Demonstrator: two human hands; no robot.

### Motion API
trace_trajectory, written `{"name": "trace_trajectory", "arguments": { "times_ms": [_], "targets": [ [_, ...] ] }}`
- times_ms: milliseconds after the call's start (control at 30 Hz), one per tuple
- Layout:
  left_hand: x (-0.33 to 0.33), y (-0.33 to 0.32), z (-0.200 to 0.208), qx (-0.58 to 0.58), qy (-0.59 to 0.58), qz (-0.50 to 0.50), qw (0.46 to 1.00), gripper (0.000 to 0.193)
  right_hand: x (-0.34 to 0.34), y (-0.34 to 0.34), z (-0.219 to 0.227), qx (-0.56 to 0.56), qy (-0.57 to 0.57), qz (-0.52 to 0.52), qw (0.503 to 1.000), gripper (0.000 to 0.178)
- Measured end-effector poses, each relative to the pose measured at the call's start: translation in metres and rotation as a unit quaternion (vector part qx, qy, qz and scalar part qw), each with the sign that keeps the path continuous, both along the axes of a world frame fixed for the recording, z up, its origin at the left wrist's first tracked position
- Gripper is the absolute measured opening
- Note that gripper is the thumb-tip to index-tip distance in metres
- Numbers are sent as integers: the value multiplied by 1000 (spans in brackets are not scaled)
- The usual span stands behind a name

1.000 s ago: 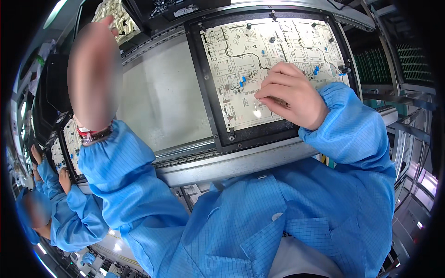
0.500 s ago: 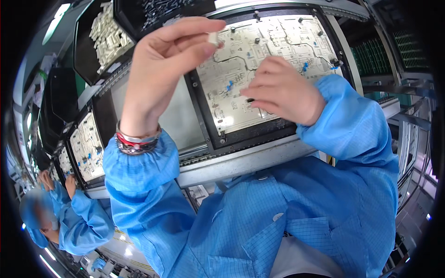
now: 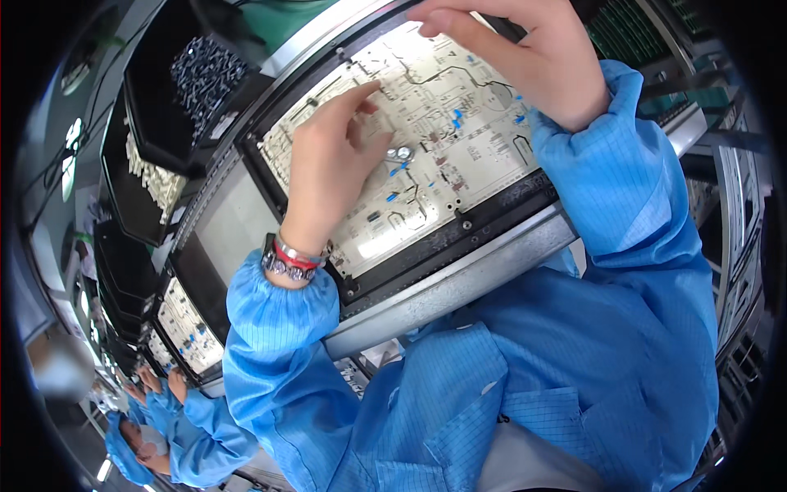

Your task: Assembling components onto a circuit board in a factory setting.

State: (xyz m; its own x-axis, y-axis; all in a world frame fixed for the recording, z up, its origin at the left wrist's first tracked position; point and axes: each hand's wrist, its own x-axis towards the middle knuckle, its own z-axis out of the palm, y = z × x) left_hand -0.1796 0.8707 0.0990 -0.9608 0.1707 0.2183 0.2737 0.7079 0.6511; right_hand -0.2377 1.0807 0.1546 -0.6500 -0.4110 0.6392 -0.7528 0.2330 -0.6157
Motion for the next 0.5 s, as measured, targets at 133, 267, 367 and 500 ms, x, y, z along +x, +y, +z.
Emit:
{"name": "trace_trajectory", "arguments": {
  "times_ms": [133, 267, 367, 500],
  "targets": [
    [0, 6, 10, -44, -11, 0, 999, 50, -16, 7, -17, -61, 179, 58, 980, 11],
    [-5, 6, 15, -87, -19, -5, 996, 49, -14, 6, -15, 2, 211, 11, 977, 12],
    [-8, 5, 15, -91, -26, -18, 995, 45, -17, 3, -19, -16, 219, 22, 975, 12],
    [-8, 1, 11, -75, 30, -64, 995, 37, -20, -9, -13, -89, 175, 108, 975, 12]
  ]
}}
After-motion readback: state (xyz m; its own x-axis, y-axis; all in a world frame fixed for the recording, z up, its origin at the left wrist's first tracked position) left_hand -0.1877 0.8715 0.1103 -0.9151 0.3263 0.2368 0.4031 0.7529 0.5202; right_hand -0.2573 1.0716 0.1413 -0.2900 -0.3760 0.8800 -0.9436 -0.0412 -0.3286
